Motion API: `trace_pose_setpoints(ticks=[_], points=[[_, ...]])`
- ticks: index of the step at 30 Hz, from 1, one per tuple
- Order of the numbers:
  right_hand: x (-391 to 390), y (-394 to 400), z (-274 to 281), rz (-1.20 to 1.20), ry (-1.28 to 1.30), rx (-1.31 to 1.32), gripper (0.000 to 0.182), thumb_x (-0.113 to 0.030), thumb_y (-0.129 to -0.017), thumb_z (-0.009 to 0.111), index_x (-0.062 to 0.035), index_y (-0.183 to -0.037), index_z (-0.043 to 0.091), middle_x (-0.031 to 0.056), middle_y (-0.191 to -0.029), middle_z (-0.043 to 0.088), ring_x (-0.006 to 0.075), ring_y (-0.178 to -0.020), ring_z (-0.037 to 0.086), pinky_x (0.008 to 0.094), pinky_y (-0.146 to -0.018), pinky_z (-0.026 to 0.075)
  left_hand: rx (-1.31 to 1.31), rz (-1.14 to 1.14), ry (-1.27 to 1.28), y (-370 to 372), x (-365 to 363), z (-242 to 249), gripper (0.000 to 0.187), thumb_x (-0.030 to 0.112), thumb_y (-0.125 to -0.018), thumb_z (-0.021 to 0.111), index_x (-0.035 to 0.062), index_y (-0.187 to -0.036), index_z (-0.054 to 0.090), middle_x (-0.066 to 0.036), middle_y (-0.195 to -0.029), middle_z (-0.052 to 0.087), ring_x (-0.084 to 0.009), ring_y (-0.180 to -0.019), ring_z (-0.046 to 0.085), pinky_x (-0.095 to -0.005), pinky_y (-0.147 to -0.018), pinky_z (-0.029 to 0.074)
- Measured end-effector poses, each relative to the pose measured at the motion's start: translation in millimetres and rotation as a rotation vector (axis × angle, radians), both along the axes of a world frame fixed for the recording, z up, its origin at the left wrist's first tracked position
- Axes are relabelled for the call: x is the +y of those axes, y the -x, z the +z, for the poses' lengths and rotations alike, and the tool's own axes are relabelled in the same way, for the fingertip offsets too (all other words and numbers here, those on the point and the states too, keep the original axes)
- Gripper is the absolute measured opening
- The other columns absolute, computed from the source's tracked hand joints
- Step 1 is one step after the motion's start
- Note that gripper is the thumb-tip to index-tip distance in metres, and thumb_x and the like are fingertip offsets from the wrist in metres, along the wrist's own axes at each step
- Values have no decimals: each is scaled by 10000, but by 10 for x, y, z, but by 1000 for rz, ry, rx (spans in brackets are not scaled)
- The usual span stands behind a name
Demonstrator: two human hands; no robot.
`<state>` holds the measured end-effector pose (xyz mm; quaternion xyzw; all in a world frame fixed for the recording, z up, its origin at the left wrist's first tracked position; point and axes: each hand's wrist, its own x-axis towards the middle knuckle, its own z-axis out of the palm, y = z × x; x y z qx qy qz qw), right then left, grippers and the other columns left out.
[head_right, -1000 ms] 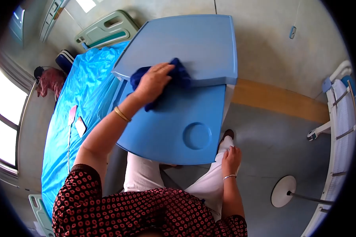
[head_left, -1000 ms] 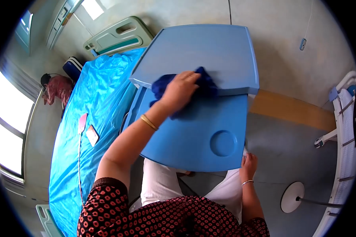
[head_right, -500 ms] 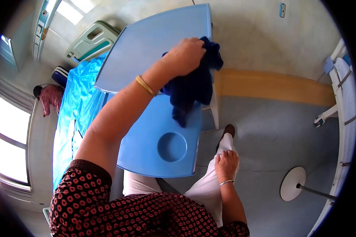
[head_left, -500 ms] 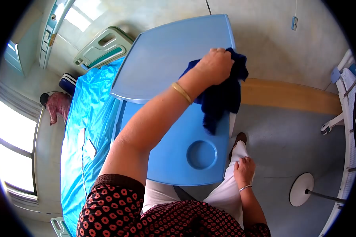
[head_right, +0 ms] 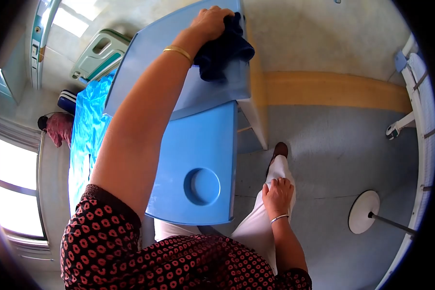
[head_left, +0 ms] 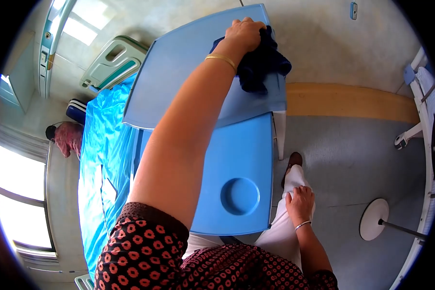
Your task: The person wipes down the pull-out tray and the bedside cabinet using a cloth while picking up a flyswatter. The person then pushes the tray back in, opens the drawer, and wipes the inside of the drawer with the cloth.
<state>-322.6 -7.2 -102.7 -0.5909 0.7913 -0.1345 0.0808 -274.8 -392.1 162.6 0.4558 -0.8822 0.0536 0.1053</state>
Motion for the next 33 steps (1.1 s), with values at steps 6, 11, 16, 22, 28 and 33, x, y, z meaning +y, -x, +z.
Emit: trace_pose_setpoints(ticks=[6, 11, 16, 22, 28, 33], points=[[-5, -93, 65, -5, -42, -12, 305, -313, -831, 550, -30, -872, 657, 121, -946, 613, 255, -966, 501, 379, -860, 357, 84, -450, 4, -515, 712, 53, 392, -45, -758, 422, 130, -1061, 598, -131, -1109, 547, -340, -1059, 484, -391, -922, 404], [-21, -129, 105, -16, -157, -37, 268, -279, -808, 560, -41, -891, 651, 117, -990, 609, 263, -1024, 491, 405, -890, 346, 56, -573, -21, -967, 1279, 136, 407, -98, -749, 427, 105, -1063, 588, -132, -1121, 530, -328, -1065, 476, -370, -930, 404], [27, -130, 43, -27, -113, -45, 266, -280, -812, 553, -45, -884, 652, 109, -994, 611, 256, -1016, 491, 394, -899, 339, 2, -535, -16, -998, 1398, 133, 413, -89, -770, 447, 106, -1113, 569, -131, -1184, 501, -317, -1095, 463, -344, -951, 401], [36, -110, -19, -26, -102, -12, 302, -306, -837, 538, -33, -891, 656, 121, -970, 619, 249, -1007, 496, 385, -897, 340, 21, -396, 35, -938, 1197, 47, 436, -62, -785, 422, 139, -1147, 562, -106, -1233, 488, -305, -1108, 471, -348, -953, 399], [174, -83, 30, 33, 17, -68, 235, -234, -808, 557, -23, -875, 635, 138, -999, 601, 280, -1009, 491, 393, -901, 349, 7, -189, 25, -1286, 1199, 69, 487, -63, -760, 444, 175, -1174, 544, -86, -1233, 491, -306, -1102, 475, -356, -942, 404], [430, -133, 45, 92, 338, -280, 212, -128, -779, 571, 8, -941, 590, 168, -1050, 564, 319, -1013, 490, 424, -884, 374, 81, -79, 89, -2019, 1040, -38, 447, -15, -789, 440, 195, -1166, 557, -87, -1209, 512, -320, -1098, 475, -362, -944, 398]])
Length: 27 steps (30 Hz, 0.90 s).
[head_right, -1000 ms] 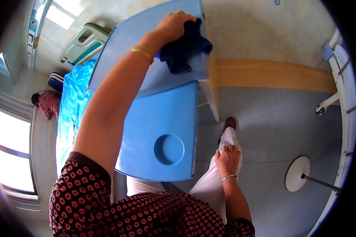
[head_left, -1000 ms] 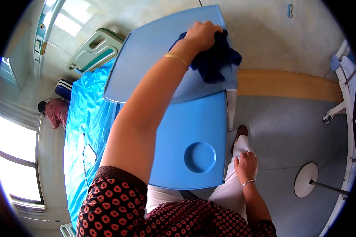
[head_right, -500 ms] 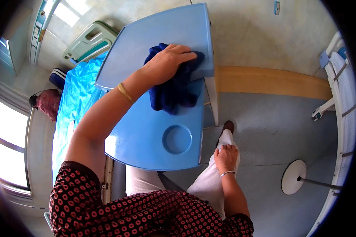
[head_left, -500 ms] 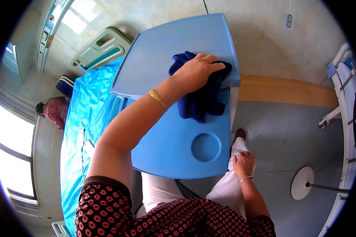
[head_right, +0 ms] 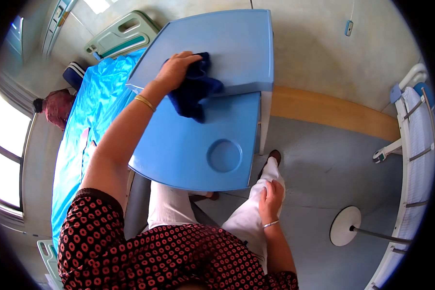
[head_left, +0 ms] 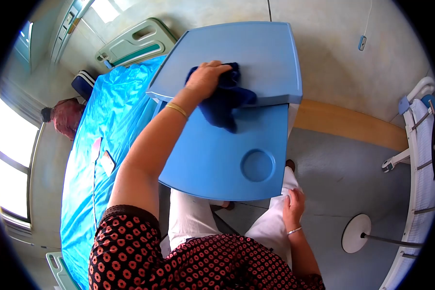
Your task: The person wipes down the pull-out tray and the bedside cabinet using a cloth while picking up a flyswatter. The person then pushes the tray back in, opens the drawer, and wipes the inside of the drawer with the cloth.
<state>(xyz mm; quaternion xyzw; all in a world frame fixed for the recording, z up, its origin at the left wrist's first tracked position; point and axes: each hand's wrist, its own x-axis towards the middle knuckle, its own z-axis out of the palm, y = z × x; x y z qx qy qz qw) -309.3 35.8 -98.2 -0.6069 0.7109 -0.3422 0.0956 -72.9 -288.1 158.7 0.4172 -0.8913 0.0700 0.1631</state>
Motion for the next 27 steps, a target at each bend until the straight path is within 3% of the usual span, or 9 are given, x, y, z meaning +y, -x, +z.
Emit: trace_pose_setpoints(ticks=[3, 7, 11, 15, 18, 21, 27], points=[[222, -270, 584, -17, 241, -216, 294, -70, -774, 531, 32, -1050, 547, 212, -1137, 502, 378, -1046, 473, 455, -918, 359, 20, 125, 24, -436, -69, -28, 441, -19, -788, 423, 177, -1159, 561, -99, -1164, 537, -336, -1044, 504, -373, -932, 402], [332, -571, 1185, 220, 476, -30, 326, -114, -759, 569, 32, -1050, 551, 206, -1189, 483, 399, -1097, 451, 489, -946, 348, 39, 223, 21, -631, -173, -70, 422, -2, -799, 419, 171, -1155, 565, -97, -1150, 546, -343, -1038, 506, -375, -928, 403], [95, -874, 1646, 423, 449, 328, 298, -163, -766, 603, -66, -1048, 595, 129, -1113, 554, 279, -1076, 503, 477, -977, 316, 84, 267, 54, -668, -285, -129, 409, 15, -803, 424, 173, -1151, 569, -95, -1141, 555, -349, -1029, 510, -375, -919, 410], [-207, -1117, 1776, 511, 422, 418, 269, -147, -790, 570, -62, -1044, 596, 107, -1065, 576, 251, -1047, 525, 468, -939, 355, 109, 307, 79, -754, -453, -168, 406, 28, -805, 428, 179, -1154, 568, -97, -1140, 556, -350, -1021, 515, -377, -906, 420], [-378, -1199, 1878, 551, 382, 469, 255, -170, -802, 545, -58, -1027, 593, 111, -1037, 577, 241, -1005, 544, 437, -828, 440, 151, 355, 152, -827, -644, -217, 381, 70, -822, 420, 196, -1146, 577, -120, -1118, 559, -353, -1008, 524, -389, -887, 433], [-426, -1181, 1860, 617, 364, 469, 326, -236, -743, 635, -100, -1037, 594, 100, -1068, 569, 246, -999, 545, 434, -810, 444, 148, 368, 164, -892, -848, -257, 366, 95, -830, 417, 201, -1141, 579, -140, -1113, 556, -358, -1018, 519, -393, -883, 437], [-478, -1222, 1765, 535, 498, 663, 245, -206, -825, 554, -137, -1058, 588, 38, -1051, 591, 182, -975, 569, 377, -790, 462, 204, 462, 152, -858, -834, -226, 307, 169, -863, 454, 188, -1147, 568, -157, -1138, 536, -387, -1063, 486, -411, -892, 426]])
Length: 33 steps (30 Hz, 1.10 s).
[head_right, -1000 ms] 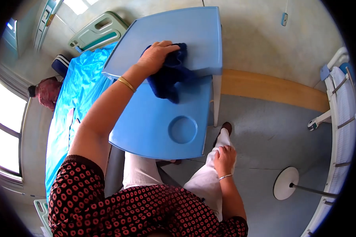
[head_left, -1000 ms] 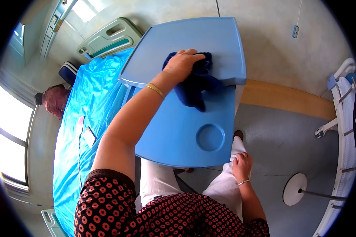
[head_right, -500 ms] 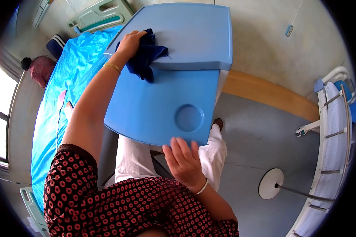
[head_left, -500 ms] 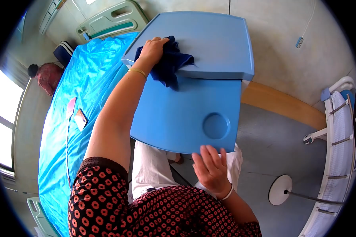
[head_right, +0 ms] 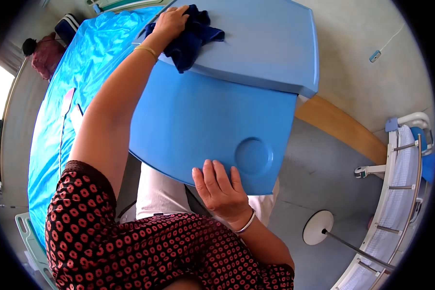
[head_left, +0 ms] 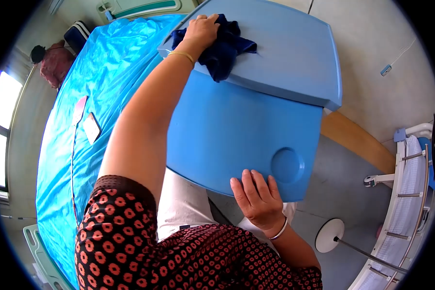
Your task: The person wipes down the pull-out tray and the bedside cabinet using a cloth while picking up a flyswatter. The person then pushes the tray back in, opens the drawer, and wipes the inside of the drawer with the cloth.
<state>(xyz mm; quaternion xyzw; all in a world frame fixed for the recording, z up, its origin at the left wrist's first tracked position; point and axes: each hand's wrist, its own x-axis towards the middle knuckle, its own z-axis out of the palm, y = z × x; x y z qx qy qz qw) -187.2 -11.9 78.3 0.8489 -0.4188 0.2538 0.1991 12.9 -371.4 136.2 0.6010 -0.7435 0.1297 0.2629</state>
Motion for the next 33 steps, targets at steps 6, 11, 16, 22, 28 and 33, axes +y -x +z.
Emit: trace_pose_setpoints(ticks=[6, 11, 16, 22, 28, 33], points=[[21, -24, 18, -18, -33, -16, 234, -170, -786, 603, -153, -1019, 615, 50, -1057, 595, 194, -979, 575, 391, -806, 465, -279, -579, 205, -162, 1103, 317, 206, 78, -747, 511, 26, -921, 609, -105, -1066, 577, -272, -995, 536, -359, -840, 437], [64, 29, 108, 73, -202, -93, 327, -233, -748, 633, -78, -1034, 601, 99, -1088, 557, 245, -1036, 527, 440, -863, 431, -62, -696, -220, -218, 2709, 153, 342, 317, -830, 553, 48, -1039, 588, -153, -1065, 571, -321, -1045, 519, -467, -925, 391], [222, 271, 62, -79, -90, -131, 356, -340, -804, 605, -62, -1026, 590, 129, -1125, 534, 289, -1082, 493, 494, -967, 325, -162, -574, -237, -560, 3223, -125, 539, 501, -795, 516, 46, -1079, 563, -125, -1110, 541, -307, -1088, 483, -450, -937, 368], [208, 539, -5, -247, -144, -248, 583, -517, -822, 509, -4, -1096, 554, 201, -1167, 498, 397, -1108, 433, 501, -919, 370, -164, -386, -91, -759, 3155, -508, 735, 659, -768, 365, 40, -1122, 542, -116, -1187, 512, -288, -1138, 456, -458, -987, 305], [-70, 552, -102, -223, -166, -372, 600, -507, -788, 562, 3, -1103, 558, 179, -1170, 497, 371, -1118, 429, 489, -932, 357, -128, -288, -97, -629, 2866, -543, 820, 695, -789, 256, 31, -1218, 473, -143, -1275, 456, -328, -1248, 343, -474, -1044, 196], [-459, 625, -66, -345, -9, -327, 662, -545, -763, 567, -19, -1162, 526, 175, -1228, 447, 366, -1148, 398, 486, -967, 306, -69, -269, -46, -534, 2516, -570, 883, 655, -715, 441, 28, -1326, 327, -147, -1381, 321, -343, -1301, 247, -466, -1063, 194]])
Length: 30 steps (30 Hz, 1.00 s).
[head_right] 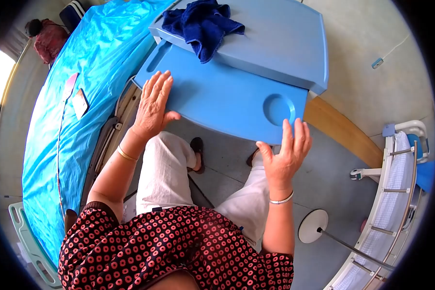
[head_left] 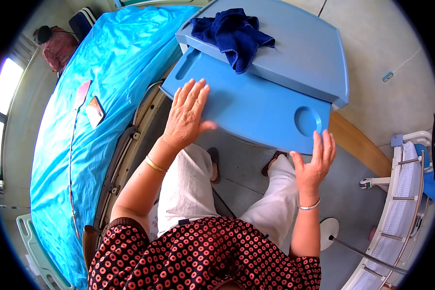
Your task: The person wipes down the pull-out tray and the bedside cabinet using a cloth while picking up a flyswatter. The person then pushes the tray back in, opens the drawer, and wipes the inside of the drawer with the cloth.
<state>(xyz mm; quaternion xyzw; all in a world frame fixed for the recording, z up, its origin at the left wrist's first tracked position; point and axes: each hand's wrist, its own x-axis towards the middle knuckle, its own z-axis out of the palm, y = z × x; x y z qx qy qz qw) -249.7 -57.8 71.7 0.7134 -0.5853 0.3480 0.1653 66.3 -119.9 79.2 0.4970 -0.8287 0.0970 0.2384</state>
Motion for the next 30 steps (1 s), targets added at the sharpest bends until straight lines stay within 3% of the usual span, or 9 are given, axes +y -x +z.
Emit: trace_pose_setpoints(ticks=[3, 5, 8, 13, 18, 22, 25, 28, 30], points=[[-204, 64, 1, -5, 17, 9, 687, -545, -739, 595, -27, -1182, 512, 181, -1246, 431, 365, -1163, 382, 478, -977, 298, 112, -48, 62, 57, -222, 16, 897, 541, -691, 587, -7, -1334, 284, -183, -1383, 301, -361, -1297, 245, -435, -1069, 203], [-357, 78, 28, -48, 19, 13, 681, -494, -719, 641, -26, -1193, 501, 182, -1266, 412, 362, -1180, 364, 469, -980, 300, 103, -52, 72, 67, -393, -8, 959, 548, -713, 597, -31, -1361, 191, -220, -1396, 255, -384, -1303, 219, -429, -1072, 198], [-598, 101, 128, -80, 34, 52, 688, -404, -678, 705, -50, -1222, 479, 181, -1303, 374, 361, -1195, 346, 464, -984, 295, 271, 45, 57, 229, -617, 36, 1029, 292, -585, 804, -22, -1359, 204, -209, -1408, 232, -381, -1317, 178, -432, -1074, 202], [-966, 203, 210, -134, 62, 196, 724, -356, -641, 741, -134, -1265, 450, 152, -1322, 368, 329, -1206, 348, 498, -971, 293, 240, 123, 135, 405, -927, 76, 1007, 308, -590, 802, 33, -1368, 225, -185, -1398, 264, -375, -1315, 185, -426, -1077, 198], [-1175, 245, 270, -193, 103, 309, 623, -369, -609, 763, -149, -1135, 513, 34, -1068, 517, 238, -1042, 471, 476, -905, 346, 138, 159, 195, 471, -1118, 136, 903, 288, -580, 804, 98, -1324, 329, -128, -1335, 365, -352, -1278, 266, -437, -1057, 224], [-1235, 238, 303, -180, 87, 278, 592, -355, -597, 769, -152, -1094, 521, 25, -1001, 521, 233, -994, 475, 429, -861, 375, 162, 127, 258, 461, -1226, 93, 797, 232, -531, 819, 132, -1225, 439, -82, -1223, 447, -309, -1224, 347, -443, -1018, 272], [-1232, 214, 497, -167, -18, 309, 465, -361, -644, 742, -123, -1004, 570, 40, -930, 542, 240, -934, 502, 383, -800, 408, 225, 78, 257, 395, -1223, 201, 706, 186, -536, 809, 145, -1168, 498, -53, -1184, 480, -273, -1194, 385, -446, -987, 292], [-1444, 430, 825, -59, -390, 27, 409, -462, -799, 576, -65, -885, 628, 86, -919, 592, 272, -870, 551, 368, -742, 446, 128, 65, 208, 283, -1269, 392, 418, 36, -610, 691, 119, -1012, 608, -49, -1069, 590, -243, -1060, 514, -373, -938, 365], [-1683, 536, 780, -80, -269, -27, 420, -476, -815, 547, -81, -932, 627, 87, -953, 592, 274, -900, 546, 370, -761, 443, 210, 29, 201, 218, -1423, 434, 383, 28, -615, 675, 104, -985, 617, -59, -1037, 603, -255, -1025, 531, -360, -897, 395]])
